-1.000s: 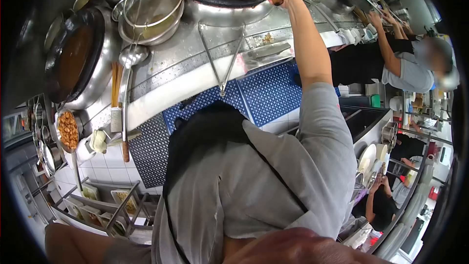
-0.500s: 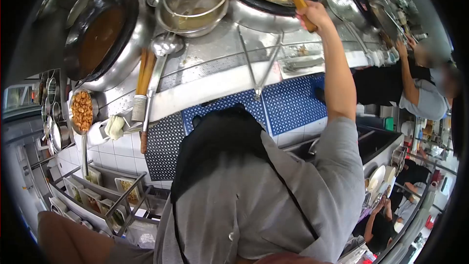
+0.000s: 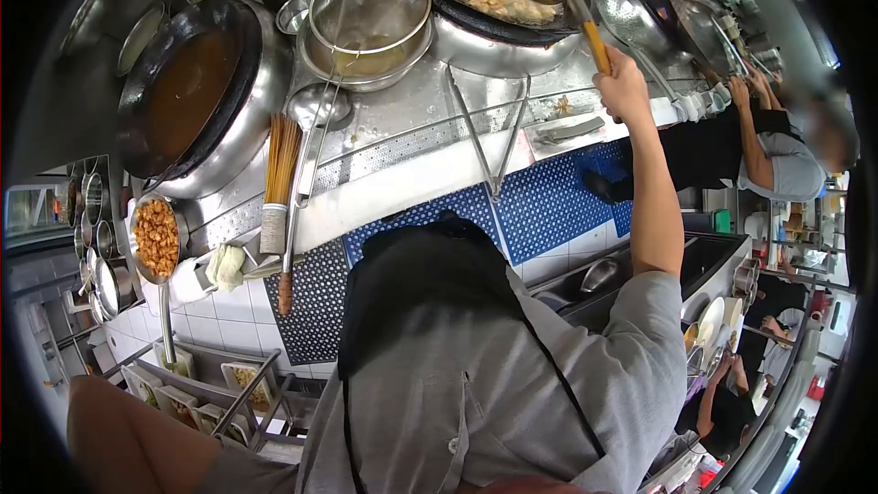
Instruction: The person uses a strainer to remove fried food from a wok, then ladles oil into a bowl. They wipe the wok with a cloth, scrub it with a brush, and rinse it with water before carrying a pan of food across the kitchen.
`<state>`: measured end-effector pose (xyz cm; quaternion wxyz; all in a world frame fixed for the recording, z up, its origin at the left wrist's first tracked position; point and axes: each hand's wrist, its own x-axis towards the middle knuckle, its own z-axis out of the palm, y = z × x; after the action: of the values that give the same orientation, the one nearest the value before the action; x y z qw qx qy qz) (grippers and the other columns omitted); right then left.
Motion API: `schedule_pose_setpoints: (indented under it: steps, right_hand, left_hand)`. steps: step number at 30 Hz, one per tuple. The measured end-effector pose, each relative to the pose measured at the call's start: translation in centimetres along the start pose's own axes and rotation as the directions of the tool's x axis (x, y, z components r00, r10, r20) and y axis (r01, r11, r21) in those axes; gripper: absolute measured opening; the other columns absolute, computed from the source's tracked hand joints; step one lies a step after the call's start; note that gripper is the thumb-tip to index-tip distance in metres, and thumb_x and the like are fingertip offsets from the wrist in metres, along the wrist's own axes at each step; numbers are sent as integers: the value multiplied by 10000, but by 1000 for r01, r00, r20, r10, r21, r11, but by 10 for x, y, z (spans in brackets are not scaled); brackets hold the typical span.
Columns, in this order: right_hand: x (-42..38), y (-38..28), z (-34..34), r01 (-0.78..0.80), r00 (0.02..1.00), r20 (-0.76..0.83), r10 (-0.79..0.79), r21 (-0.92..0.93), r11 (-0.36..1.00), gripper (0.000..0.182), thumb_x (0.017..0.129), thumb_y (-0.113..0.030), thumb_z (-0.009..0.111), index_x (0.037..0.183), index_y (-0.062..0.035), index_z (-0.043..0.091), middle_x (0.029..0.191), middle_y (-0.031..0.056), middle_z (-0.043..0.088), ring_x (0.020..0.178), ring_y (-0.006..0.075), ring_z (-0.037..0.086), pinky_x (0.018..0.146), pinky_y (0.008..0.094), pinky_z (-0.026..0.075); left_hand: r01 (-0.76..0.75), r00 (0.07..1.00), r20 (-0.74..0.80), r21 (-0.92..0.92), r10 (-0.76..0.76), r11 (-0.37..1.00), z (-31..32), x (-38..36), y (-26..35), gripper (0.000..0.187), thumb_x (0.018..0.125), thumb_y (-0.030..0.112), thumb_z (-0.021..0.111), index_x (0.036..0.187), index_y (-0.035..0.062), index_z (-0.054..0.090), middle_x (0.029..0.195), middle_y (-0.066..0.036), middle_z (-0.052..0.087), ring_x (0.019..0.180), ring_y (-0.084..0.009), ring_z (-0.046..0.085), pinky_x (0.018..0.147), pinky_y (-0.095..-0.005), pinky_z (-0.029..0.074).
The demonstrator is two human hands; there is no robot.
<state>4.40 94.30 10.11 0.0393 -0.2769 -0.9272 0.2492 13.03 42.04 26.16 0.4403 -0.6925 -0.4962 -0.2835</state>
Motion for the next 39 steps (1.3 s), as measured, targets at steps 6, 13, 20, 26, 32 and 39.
schedule_pose_setpoints:
  steps: [6,13,20,26,32,39]
  right_hand:
    - [83,32,9,68,966,-231,-112,-190,979,365,755,-180,575,1079,-27,641,889,257,684,884,396,673,814,461,512]
    - [104,22,42,-162,982,-59,179,223,961,228,788,-118,573,917,68,599,768,202,654,671,317,663,624,429,527]
    - [97,3,74,-485,874,454,175,786,383,101,862,17,535,945,50,488,708,119,565,514,181,550,438,298,494]
    - [116,18,73,-610,761,647,-43,737,289,133,894,-32,536,991,38,479,751,96,590,559,129,561,452,251,497]
    - [50,-1,61,-205,953,300,-47,749,630,263,819,51,563,1081,55,552,664,83,573,418,140,506,354,297,422]
    - [12,-33,40,143,990,-34,-139,284,948,466,753,-27,562,1218,-47,581,625,115,605,461,201,599,401,351,462]
  left_hand:
    - [-28,999,-20,-25,27,999,2,-6,-9,400,875,264,454,1014,-100,547,946,-251,569,911,-346,579,810,-501,462]
    - [-71,997,-6,-18,71,997,7,-6,-15,426,875,271,446,1044,-109,542,974,-260,571,935,-350,578,831,-504,460]
    - [-75,997,3,-21,75,997,12,1,-16,454,875,278,439,1075,-117,538,1001,-270,574,960,-354,578,852,-508,457]
    - [-79,997,-1,-20,79,997,12,5,-13,477,875,284,433,1101,-125,534,1025,-278,575,982,-357,578,871,-511,455]
    - [-78,997,-4,1,78,997,7,5,-6,502,876,290,426,1127,-132,531,1049,-286,577,1003,-361,578,889,-514,453]
    - [-67,997,-43,38,69,997,-2,3,-3,531,876,297,419,1157,-141,526,1077,-295,580,1028,-365,578,910,-517,450]
